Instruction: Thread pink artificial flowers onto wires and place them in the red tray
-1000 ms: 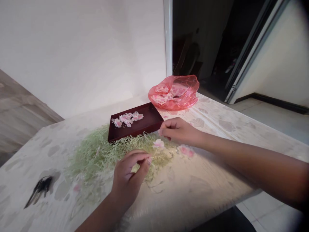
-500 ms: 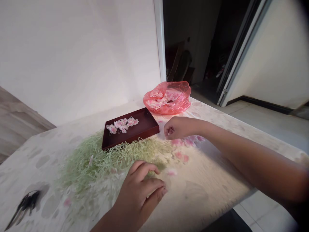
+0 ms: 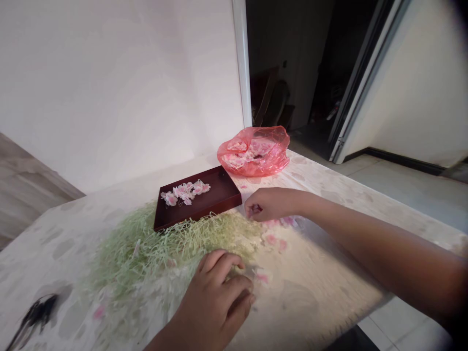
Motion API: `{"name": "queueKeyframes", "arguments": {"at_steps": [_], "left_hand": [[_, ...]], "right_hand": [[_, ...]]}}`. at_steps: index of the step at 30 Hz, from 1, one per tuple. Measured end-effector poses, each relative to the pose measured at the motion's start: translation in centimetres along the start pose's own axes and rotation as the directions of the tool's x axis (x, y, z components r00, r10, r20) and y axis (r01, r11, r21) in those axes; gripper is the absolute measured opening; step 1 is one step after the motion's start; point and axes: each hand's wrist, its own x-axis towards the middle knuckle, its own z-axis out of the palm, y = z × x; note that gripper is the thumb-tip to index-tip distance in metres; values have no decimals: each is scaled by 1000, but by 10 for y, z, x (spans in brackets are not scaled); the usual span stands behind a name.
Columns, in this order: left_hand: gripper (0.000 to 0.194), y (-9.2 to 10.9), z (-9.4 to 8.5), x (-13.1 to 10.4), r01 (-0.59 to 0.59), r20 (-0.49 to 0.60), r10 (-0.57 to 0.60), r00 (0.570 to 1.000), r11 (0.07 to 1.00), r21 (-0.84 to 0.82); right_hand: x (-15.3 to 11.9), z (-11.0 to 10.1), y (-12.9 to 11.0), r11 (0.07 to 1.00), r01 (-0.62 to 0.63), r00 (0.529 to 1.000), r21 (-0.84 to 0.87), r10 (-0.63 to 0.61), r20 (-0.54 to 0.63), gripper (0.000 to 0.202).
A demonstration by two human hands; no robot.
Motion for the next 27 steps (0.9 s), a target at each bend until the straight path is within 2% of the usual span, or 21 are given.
{"name": "queueKeyframes", "arguments": {"at_steps": [5, 9, 13, 18, 22, 27], "left_hand": [[14, -5, 3, -2, 6, -61, -4, 998, 1000, 23], [13, -8, 4, -3, 21, -68, -19, 998, 999, 25], [13, -8, 3, -2, 0, -83, 1, 997, 1000, 15], [10, -10, 4, -1, 6, -120, -6, 993, 1000, 1], [10, -12, 5, -2, 23, -132, -25, 991, 1000, -13], [12, -11, 4, -3, 23, -119, -24, 993, 1000, -12]], "right_hand": [[3, 3, -2, 994, 4, 1000, -109, -4, -3, 9], [3, 3, -1, 988, 0, 998, -156, -9, -60, 4], [2, 1, 0, 999, 12, 989, -53, -20, -145, 6], [1, -1, -2, 995, 75, 982, 69, -61, -177, 14], [3, -2, 0, 989, 116, 978, 95, -96, -186, 16], [3, -4, 2, 998, 45, 978, 47, -35, -204, 11]]}}
